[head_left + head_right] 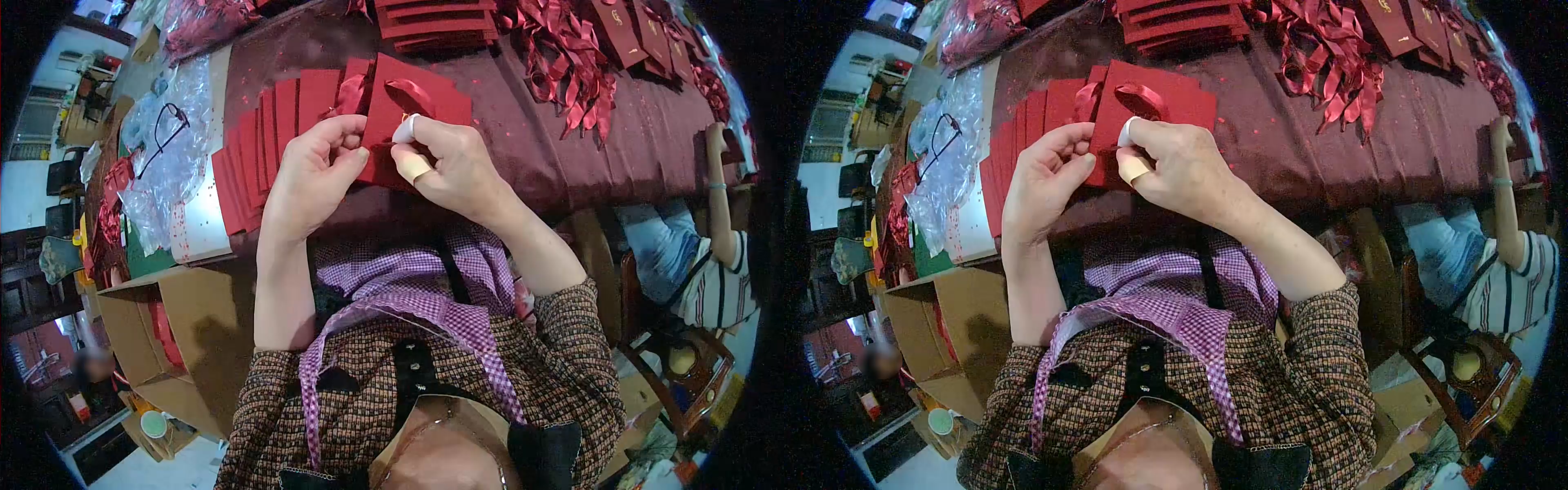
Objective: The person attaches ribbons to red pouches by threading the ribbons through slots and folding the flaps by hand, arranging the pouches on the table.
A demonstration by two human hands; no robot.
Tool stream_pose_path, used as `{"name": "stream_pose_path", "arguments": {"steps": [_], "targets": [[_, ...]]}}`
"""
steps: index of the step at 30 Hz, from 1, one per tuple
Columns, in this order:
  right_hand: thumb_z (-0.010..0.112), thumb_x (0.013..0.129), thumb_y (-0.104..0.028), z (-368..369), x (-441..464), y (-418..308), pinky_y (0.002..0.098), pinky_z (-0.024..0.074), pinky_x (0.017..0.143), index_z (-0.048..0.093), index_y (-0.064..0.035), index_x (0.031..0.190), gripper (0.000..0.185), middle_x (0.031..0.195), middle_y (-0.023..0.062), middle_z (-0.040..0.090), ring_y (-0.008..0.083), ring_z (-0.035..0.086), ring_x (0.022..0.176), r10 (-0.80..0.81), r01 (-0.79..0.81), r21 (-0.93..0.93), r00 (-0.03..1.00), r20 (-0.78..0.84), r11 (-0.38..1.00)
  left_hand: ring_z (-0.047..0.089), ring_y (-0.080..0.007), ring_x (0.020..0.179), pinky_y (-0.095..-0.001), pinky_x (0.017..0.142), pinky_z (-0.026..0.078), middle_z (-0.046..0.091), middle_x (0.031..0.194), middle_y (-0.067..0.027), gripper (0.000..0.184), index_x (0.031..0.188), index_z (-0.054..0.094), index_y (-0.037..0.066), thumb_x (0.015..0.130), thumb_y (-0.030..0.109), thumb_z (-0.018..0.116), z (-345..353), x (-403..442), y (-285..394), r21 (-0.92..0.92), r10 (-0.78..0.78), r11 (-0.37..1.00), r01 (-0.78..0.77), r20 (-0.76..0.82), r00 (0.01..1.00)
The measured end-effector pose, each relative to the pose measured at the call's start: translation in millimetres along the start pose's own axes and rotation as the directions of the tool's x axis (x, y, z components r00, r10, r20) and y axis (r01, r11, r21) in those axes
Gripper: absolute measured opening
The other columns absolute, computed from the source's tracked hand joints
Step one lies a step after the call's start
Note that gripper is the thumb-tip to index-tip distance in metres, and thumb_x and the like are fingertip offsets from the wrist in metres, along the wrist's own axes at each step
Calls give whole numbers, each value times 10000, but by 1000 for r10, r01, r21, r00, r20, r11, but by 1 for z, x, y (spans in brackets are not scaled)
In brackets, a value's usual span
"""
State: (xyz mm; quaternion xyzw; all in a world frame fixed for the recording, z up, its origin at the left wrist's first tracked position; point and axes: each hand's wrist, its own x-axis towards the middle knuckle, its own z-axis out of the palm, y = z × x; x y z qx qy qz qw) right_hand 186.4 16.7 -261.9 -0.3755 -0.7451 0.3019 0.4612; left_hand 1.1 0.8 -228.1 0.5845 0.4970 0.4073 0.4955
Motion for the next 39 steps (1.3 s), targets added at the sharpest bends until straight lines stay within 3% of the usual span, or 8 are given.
{"name": "stream_pose_path", "arguments": {"steps": [10, 16, 18, 23, 29, 31, 35, 39], "targets": [[610, 750, -82, -3, -4, -8, 395, 466, 532, 537, -34, 750, 87, 623, 135, 565, 311, 589, 573, 51, -50, -46, 998, 26, 998, 492, -47, 751, -192, 673, 430, 564, 852, 7, 241, 1069, 594, -49, 838, 13, 616, 3, 1, 0, 75, 13, 997, -11, -25, 1000], [626, 782, -120, 1, -4, -9, 420, 467, 545, 538, -30, 805, 128, 659, 151, 583, 340, 602, 610, -48, 48, -133, 999, 6, 990, 479, -39, 692, -196, 616, 431, 563, 785, 6, 189, 984, 598, -46, 821, 35, 648, 8, 4, -4, 162, 55, 986, -44, -66, 996], [617, 828, -163, -4, -3, -16, 444, 468, 568, 536, -26, 835, 160, 696, 172, 596, 374, 607, 661, 36, -24, -89, 991, 132, 996, 481, -39, 690, -195, 615, 431, 569, 779, 5, 182, 979, 601, -46, 821, 33, 648, 7, 4, -5, 150, 43, 988, -33, -70, 997], [584, 862, -164, -3, -2, -7, 454, 468, 590, 542, -20, 839, 152, 707, 200, 596, 405, 598, 701, 81, -81, -4, 991, 110, 997, 494, -43, 700, -196, 625, 435, 588, 786, 1, 179, 990, 607, -47, 828, 25, 635, 8, 3, -3, 127, 77, 990, -67, -75, 994], [594, 844, -150, -6, 0, -9, 440, 469, 592, 544, -13, 817, 148, 696, 205, 595, 392, 606, 688, 141, -145, 23, 984, 111, 989, 496, -42, 713, -200, 644, 435, 590, 790, 4, 195, 1020, 609, -53, 836, 12, 618, 5, 1, 0, 117, 3, 993, 5, -64, 998], [598, 831, -137, -5, 0, -8, 436, 468, 592, 549, -15, 813, 133, 683, 207, 592, 386, 608, 676, 134, -139, 48, 986, 99, 989, 492, -37, 716, -197, 642, 432, 590, 791, 2, 185, 1010, 611, -55, 837, 11, 614, 7, 0, 2, 29, -15, 999, 17, -70, 997], [590, 820, -112, -6, 1, -12, 441, 465, 560, 536, -18, 799, 111, 656, 200, 584, 380, 607, 643, 115, -118, 28, 988, 102, 993, 495, -36, 709, -196, 633, 432, 590, 790, 4, 178, 1004, 612, -51, 835, 6, 610, 10, -1, 3, 71, 39, 997, -34, -74, 996], [586, 799, -98, -1, 1, -14, 450, 455, 510, 507, -24, 772, 111, 614, 192, 567, 372, 603, 601, -47, 55, -174, 998, 50, 983, 500, -40, 688, -198, 621, 436, 591, 783, 1, 162, 987, 618, -44, 831, -5, 600, 15, -4, 5, 138, 58, 989, -44, -95, 994]]}}
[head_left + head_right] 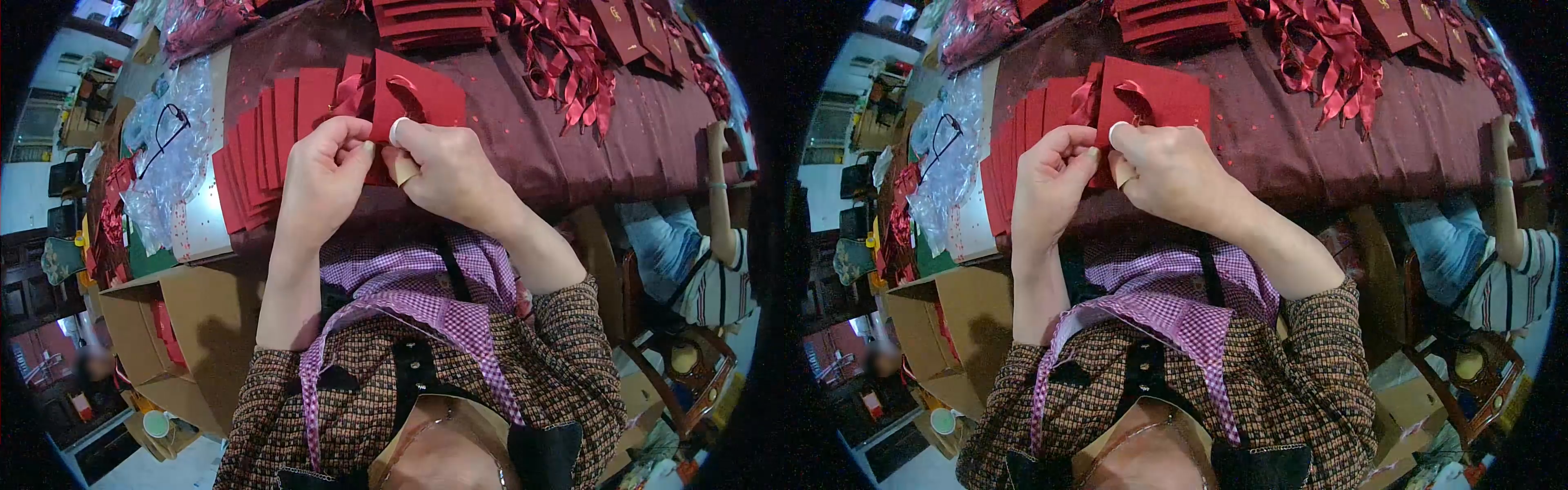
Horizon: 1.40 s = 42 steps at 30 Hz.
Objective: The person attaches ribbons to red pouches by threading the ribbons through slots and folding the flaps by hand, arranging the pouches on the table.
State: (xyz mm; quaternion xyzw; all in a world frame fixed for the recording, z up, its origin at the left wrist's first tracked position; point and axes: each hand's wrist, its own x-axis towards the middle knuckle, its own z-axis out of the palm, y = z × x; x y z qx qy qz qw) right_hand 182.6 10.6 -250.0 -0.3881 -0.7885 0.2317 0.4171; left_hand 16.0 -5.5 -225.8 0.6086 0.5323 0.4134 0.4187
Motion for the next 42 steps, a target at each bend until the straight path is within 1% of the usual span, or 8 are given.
{"name": "stream_pose_path", "arguments": {"steps": [4, 13, 21, 24, 30, 33, 37, 42], "targets": [[599, 784, -108, -1, 2, -2, 452, 452, 511, 520, -18, 763, 121, 616, 198, 566, 367, 604, 597, -77, 75, -50, 996, -39, 996, 520, -51, 703, -202, 633, 442, 602, 801, -14, 156, 982, 626, -41, 834, -14, 585, 5, -4, 0, 30, 22, 999, -21, -26, 999], [636, 798, -149, -29, 7, 5, 367, 430, 530, 580, -2, 773, 159, 615, 163, 549, 300, 575, 560, 198, -269, 277, 946, 257, 923, 568, -186, 804, -265, 737, 445, 581, 837, -82, 190, 1008, 614, -54, 827, -38, 560, -7, 5, -1, 46, 264, 959, -278, 202, 943], [733, 764, -255, -64, 12, -7, 377, 494, 625, 616, -16, 890, 295, 753, 158, 636, 317, 636, 700, 138, -102, -111, 909, 393, 989, 572, -227, 786, -300, 703, 449, 560, 821, -131, 145, 915, 579, -62, 774, -44, 550, -4, 3, -2, 140, 209, 959, -247, 241, 948], [683, 775, -230, -70, 24, 5, 398, 444, 840, 599, -43, 1058, 349, 1050, 127, 609, 307, 556, 1014, -344, 361, -88, 925, 161, 928, 579, -236, 782, -306, 704, 451, 567, 829, -138, 151, 913, 581, -59, 768, -45, 542, -1, 3, -1, 169, 327, 912, -373, 247, 912], [654, 798, -161, -64, 30, 15, 411, 360, 970, 611, -77, 907, 145, 949, 48, 595, 280, 546, 1062, -420, 435, 29, 849, 320, 900, 594, -194, 797, -273, 707, 455, 589, 837, -110, 118, 906, 596, -45, 808, -31, 533, -4, 1, 7, 115, 257, 945, -305, 313, 914], [658, 794, -153, -76, 26, 9, 438, 314, 1023, 572, -96, 798, 103, 821, 12, 576, 214, 577, 946, -456, 394, 229, 785, 419, 890, 525, -62, 714, -207, 654, 420, 595, 784, 8, 85, 922, 637, 11, 884, 50, 572, -21, 0, -1, -174, -79, 977, 121, 229, 970], [628, 831, -211, -90, 24, 8, 436, 306, 1035, 566, -97, 784, 139, 788, 8, 561, 203, 568, 849, -433, 356, 249, 786, 441, 901, 536, -65, 679, -205, 618, 429, 623, 822, -22, 136, 997, 626, -8, 902, 57, 554, -50, 14, -15, -534, -163, 840, 102, -69, 984], [646, 763, -57, -89, 29, 14, 372, 415, 824, 573, -51, 767, 73, 730, 52, 581, 255, 551, 770, -328, 286, 176, 897, 297, 942, 556, -81, 701, -204, 621, 441, 622, 842, -39, 186, 1056, 598, -14, 921, 109, 558, -43, 16, -16, -314, -72, 949, -11, -251, 965]]}}
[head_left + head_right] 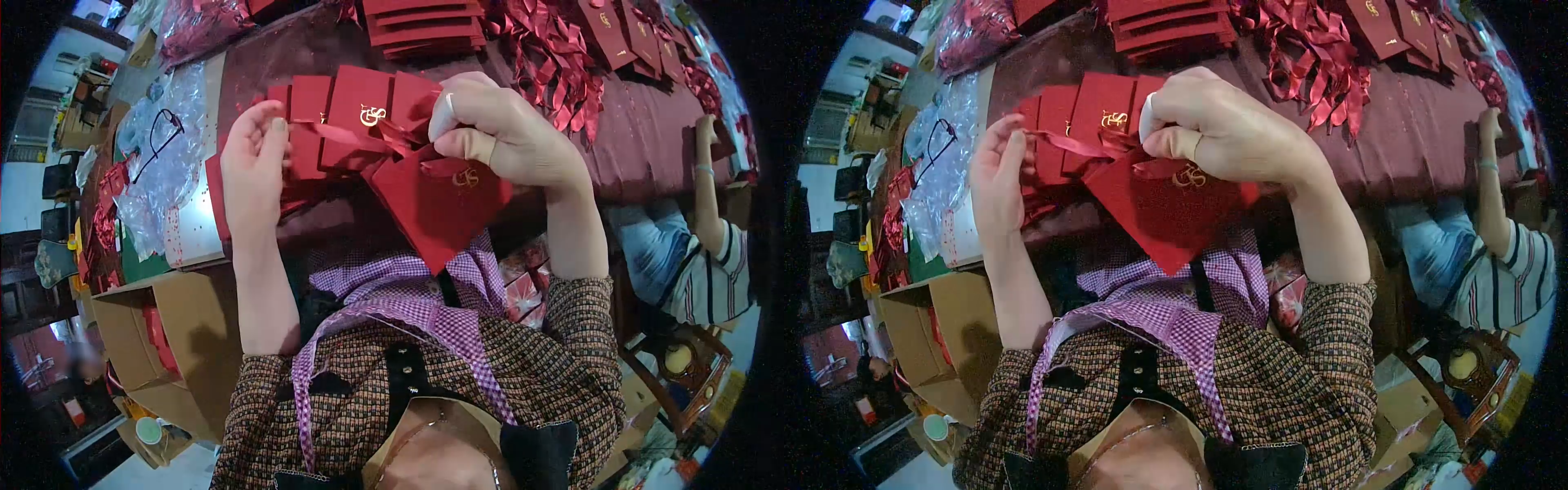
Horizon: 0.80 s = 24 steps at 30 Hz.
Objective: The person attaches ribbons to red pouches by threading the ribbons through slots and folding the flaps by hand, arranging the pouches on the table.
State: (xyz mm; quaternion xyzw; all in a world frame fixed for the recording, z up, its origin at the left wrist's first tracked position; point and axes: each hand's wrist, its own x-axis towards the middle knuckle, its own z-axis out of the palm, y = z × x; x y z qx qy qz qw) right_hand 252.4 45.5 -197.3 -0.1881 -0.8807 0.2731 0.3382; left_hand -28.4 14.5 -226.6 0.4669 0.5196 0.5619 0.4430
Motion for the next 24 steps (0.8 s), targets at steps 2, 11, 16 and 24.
{"name": "stream_pose_path", "arguments": {"steps": [2, 11, 16, 24], "targets": [[627, 813, -119, 0, 1, 0, 350, 409, 817, 567, -50, 799, 92, 761, 44, 559, 232, 525, 805, 159, -158, 30, 987, -5, 987, 553, -73, 707, -202, 620, 437, 618, 834, -33, 275, 1142, 551, -11, 942, 177, 543, 7, -15, 13, 212, 79, 974, -75, -8, 997], [683, 781, -242, 29, 24, -3, 415, 408, 882, 578, -69, 1105, 382, 1058, 145, 586, 331, 539, 1022, -32, 9, -156, 989, -146, 988, 581, -148, 1009, -296, 888, 462, 586, 1157, -82, 493, 1365, 384, 0, 887, -12, 503, 45, -36, 9, -427, -184, 851, 304, 300, 936], [691, 603, -557, 2, 16, -42, 517, 273, 1050, 421, -138, 1369, 914, 1394, 130, 416, 406, 327, 1308, 28, 70, -279, 943, 332, 958, 591, -122, 939, -272, 832, 477, 620, 1075, -69, 281, 1163, 566, -16, 894, -3, 488, 16, -21, 8, -481, -160, 851, 209, 142, 977], [560, 710, -60, 9, 21, -62, 481, 392, 966, 590, -133, 1198, 494, 1196, 87, 584, 291, 541, 1121, -77, 189, -627, 976, 202, 756, 632, -171, 779, -298, 671, 516, 639, 880, -51, 142, 965, 616, 10, 906, 104, 527, -16, -9, 4, -536, -215, 818, 207, 48, 975]]}}
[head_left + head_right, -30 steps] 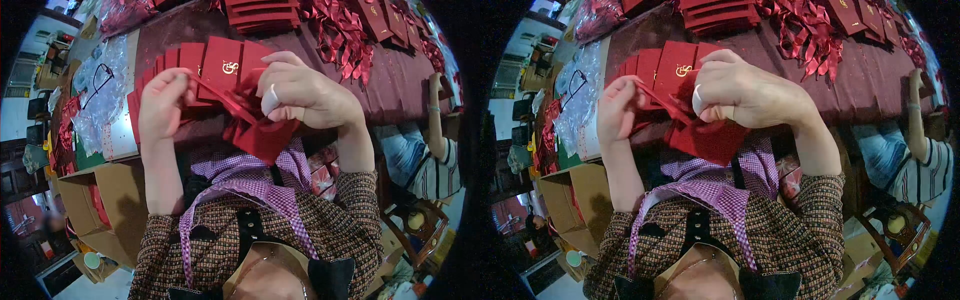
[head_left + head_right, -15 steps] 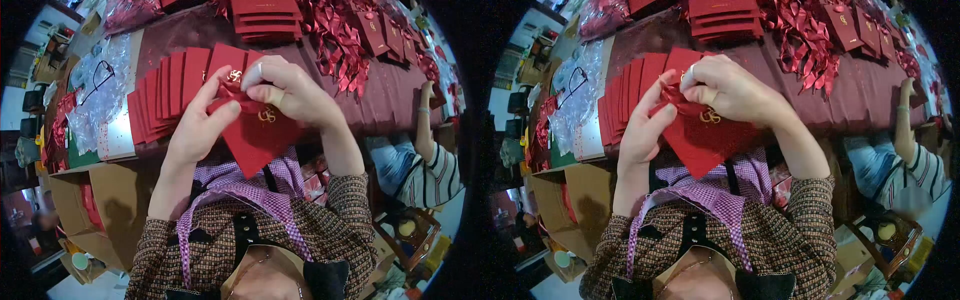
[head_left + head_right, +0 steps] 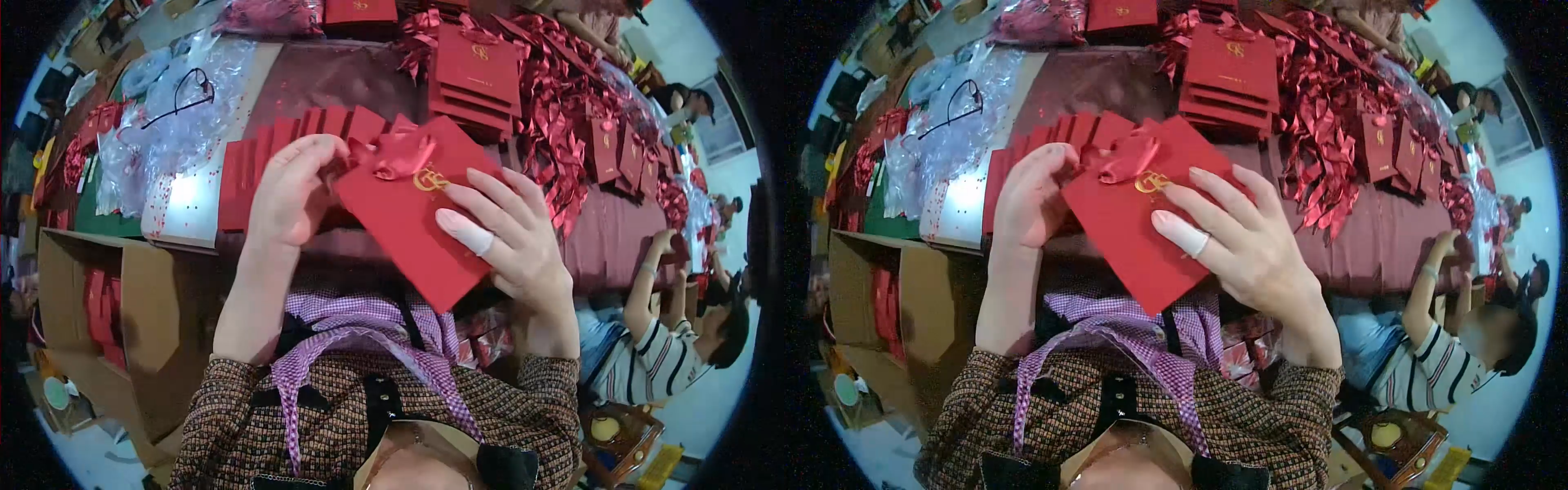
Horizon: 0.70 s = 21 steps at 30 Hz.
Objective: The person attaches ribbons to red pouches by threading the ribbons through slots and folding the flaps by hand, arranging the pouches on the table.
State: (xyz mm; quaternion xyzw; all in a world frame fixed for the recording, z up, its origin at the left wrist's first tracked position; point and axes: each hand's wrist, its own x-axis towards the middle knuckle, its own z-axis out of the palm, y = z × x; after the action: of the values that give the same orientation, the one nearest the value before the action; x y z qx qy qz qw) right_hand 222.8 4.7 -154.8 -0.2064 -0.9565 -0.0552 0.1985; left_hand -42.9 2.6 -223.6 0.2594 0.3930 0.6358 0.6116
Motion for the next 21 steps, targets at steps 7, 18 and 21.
{"name": "stream_pose_path", "arguments": {"steps": [7, 18, 21], "targets": [[617, 772, -21, -23, 16, 21, 346, 480, 865, 646, -38, 1076, 306, 1058, 118, 634, 265, 610, 1000, 434, -331, 531, 897, -80, 780, 622, -141, 800, -264, 692, 515, 632, 946, -93, 226, 1044, 583, -26, 961, 162, 489, -11, 2, 24, 339, 466, 847, -411, -101, 879], [579, 838, 5, 79, 174, 116, 316, 499, 801, 625, -68, 1110, 285, 968, 133, 662, 244, 636, 916, 225, 10, 347, 745, -628, 938, 438, -353, 1163, -487, 938, 347, 508, 1227, -148, 259, 1023, 588, 51, 805, 177, 646, 2, -16, -22, 842, 498, -197, -502, 527, 689], [506, 764, 17, 133, 179, 129, 399, 505, 724, 626, -85, 1040, 318, 892, 150, 625, 329, 609, 848, -6, 56, 97, 893, -450, 994, 436, -356, 1160, -487, 949, 339, 513, 1217, -153, 249, 998, 592, 45, 796, 174, 659, -3, -21, -26, 842, 463, -209, -497, 533, 709]]}}
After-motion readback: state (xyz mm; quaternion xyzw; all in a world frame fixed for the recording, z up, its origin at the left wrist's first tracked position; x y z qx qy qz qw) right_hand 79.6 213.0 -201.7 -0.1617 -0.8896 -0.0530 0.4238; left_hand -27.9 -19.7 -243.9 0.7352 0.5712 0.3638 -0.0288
